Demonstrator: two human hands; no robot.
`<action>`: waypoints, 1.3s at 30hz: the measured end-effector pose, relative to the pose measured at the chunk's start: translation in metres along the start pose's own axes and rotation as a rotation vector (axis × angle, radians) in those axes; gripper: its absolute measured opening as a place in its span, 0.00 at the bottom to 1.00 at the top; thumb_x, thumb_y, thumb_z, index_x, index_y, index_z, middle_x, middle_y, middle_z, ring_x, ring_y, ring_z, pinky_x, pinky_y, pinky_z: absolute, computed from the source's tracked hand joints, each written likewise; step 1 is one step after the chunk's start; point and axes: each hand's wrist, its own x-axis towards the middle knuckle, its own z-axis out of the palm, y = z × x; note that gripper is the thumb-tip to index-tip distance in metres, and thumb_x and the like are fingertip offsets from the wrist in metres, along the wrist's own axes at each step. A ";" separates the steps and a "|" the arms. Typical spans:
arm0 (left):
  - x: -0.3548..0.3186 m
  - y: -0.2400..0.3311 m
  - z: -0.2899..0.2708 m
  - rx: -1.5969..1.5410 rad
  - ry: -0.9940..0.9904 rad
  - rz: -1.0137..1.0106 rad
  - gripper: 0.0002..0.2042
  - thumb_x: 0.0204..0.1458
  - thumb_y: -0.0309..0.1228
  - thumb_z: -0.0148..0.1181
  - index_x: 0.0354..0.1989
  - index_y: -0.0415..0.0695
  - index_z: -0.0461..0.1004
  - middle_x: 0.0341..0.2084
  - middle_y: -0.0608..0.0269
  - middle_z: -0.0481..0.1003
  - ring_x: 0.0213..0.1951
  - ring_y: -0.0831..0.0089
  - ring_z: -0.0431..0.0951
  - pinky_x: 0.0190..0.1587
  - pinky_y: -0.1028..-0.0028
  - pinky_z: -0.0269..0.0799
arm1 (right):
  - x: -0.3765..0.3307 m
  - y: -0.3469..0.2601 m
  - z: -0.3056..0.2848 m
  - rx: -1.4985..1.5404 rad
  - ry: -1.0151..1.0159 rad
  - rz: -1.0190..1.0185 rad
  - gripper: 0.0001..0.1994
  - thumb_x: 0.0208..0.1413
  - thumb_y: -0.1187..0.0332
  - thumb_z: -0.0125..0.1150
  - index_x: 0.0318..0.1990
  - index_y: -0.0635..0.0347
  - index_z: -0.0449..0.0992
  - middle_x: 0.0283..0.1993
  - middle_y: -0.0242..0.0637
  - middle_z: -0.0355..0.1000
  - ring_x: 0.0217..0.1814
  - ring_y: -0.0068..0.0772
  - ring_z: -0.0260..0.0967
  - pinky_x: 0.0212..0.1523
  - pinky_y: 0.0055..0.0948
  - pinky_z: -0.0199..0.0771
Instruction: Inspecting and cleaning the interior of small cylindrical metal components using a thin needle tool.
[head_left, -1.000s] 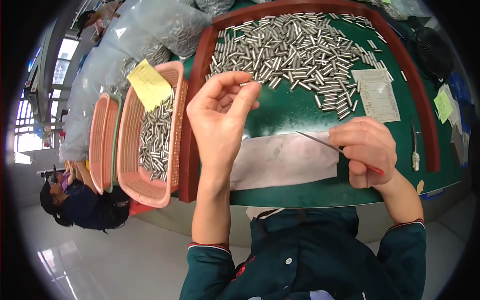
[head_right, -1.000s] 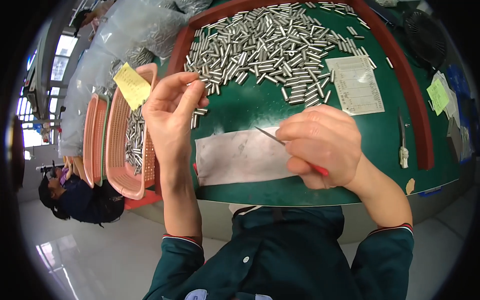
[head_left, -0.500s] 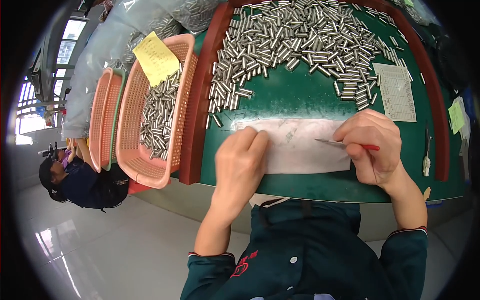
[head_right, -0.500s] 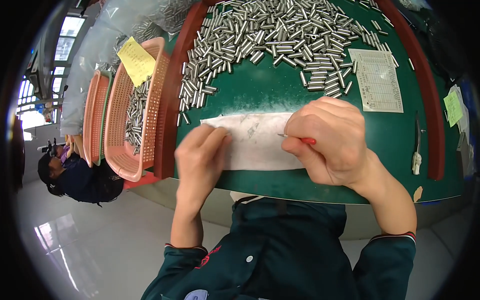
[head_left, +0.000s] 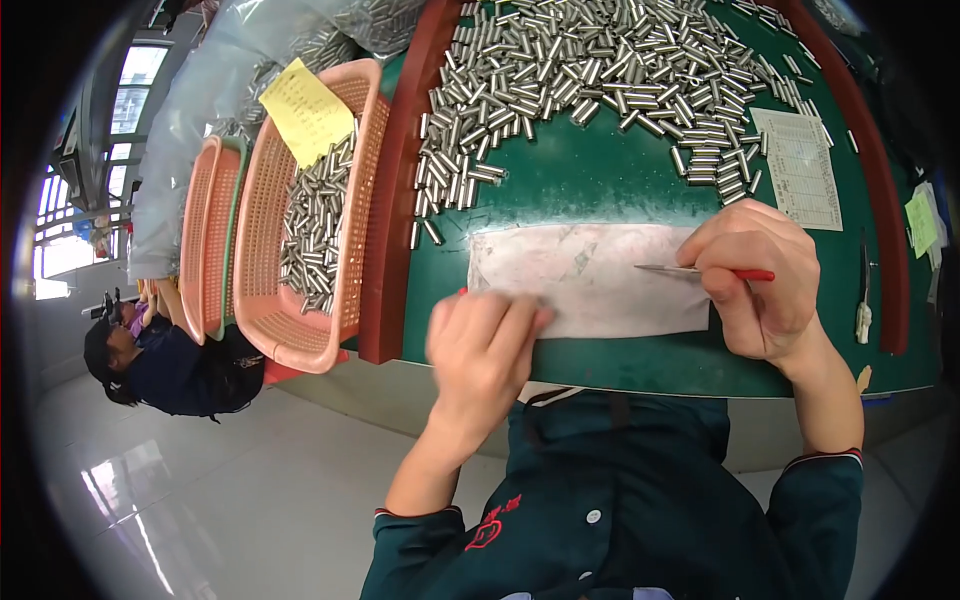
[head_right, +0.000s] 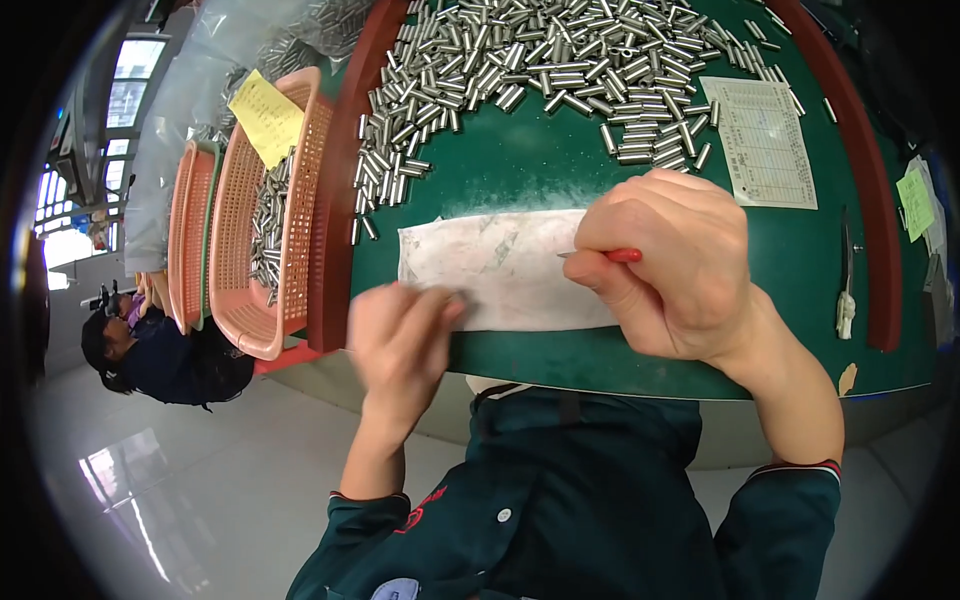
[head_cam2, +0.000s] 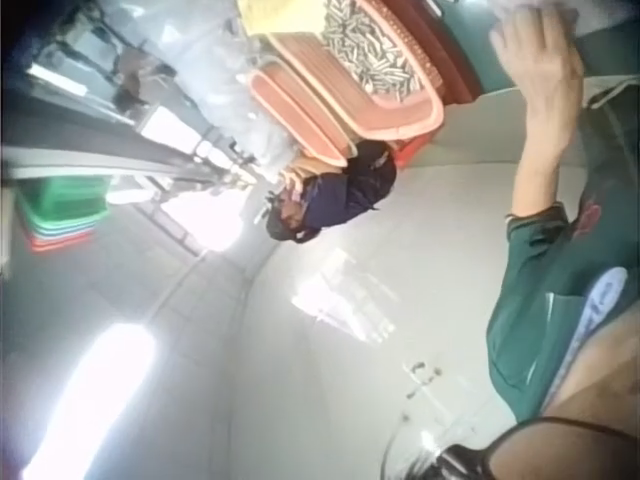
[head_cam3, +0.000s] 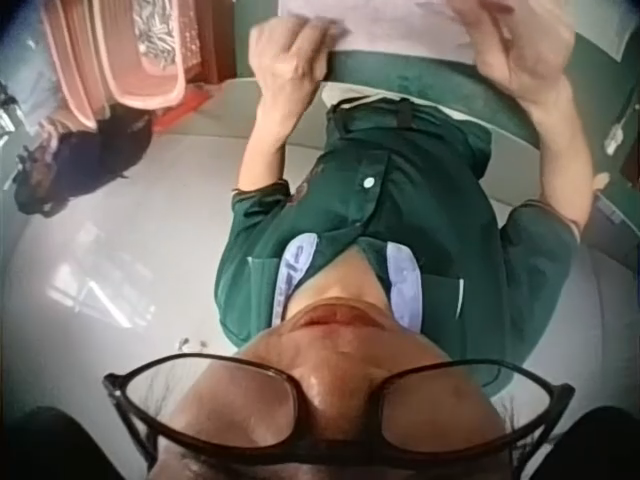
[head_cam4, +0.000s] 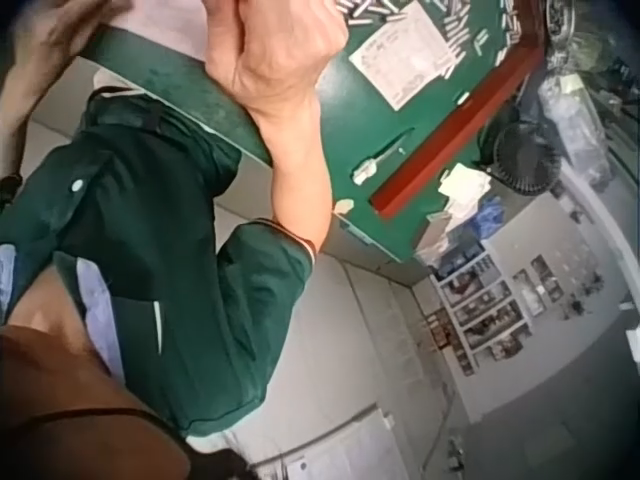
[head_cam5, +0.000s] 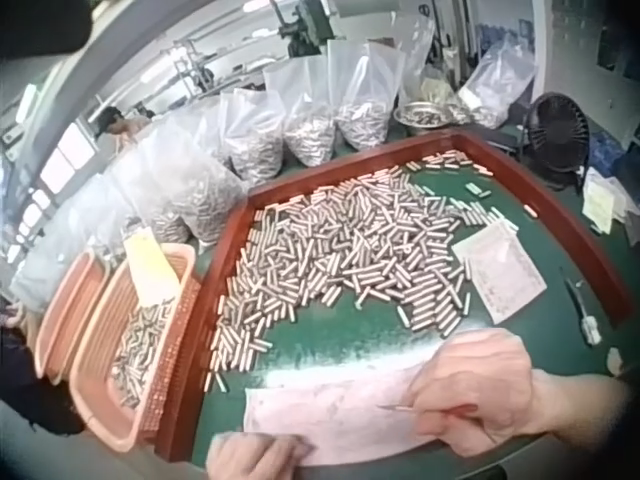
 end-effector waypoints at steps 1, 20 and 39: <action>-0.010 -0.006 0.010 -0.092 0.033 -0.107 0.08 0.41 0.26 0.64 0.26 0.36 0.74 0.17 0.62 0.66 0.20 0.67 0.65 0.24 0.70 0.60 | 0.002 -0.002 0.002 0.005 0.005 -0.006 0.07 0.41 0.75 0.63 0.23 0.60 0.68 0.19 0.33 0.67 0.18 0.33 0.65 0.19 0.25 0.60; -0.109 0.022 -0.027 -1.343 0.581 -1.116 0.09 0.57 0.32 0.49 0.32 0.37 0.68 0.22 0.65 0.64 0.22 0.78 0.60 0.27 0.79 0.55 | 0.001 0.003 0.003 0.001 -0.055 -0.022 0.06 0.53 0.74 0.52 0.27 0.67 0.66 0.22 0.41 0.70 0.19 0.35 0.67 0.20 0.27 0.64; -0.176 0.010 0.008 -2.219 0.721 -1.242 0.13 0.59 0.39 0.44 0.29 0.43 0.65 0.19 0.72 0.57 0.22 0.82 0.54 0.28 0.81 0.53 | -0.018 0.002 0.007 0.029 -0.015 0.123 0.14 0.62 0.63 0.42 0.32 0.68 0.63 0.28 0.53 0.70 0.28 0.37 0.67 0.28 0.28 0.69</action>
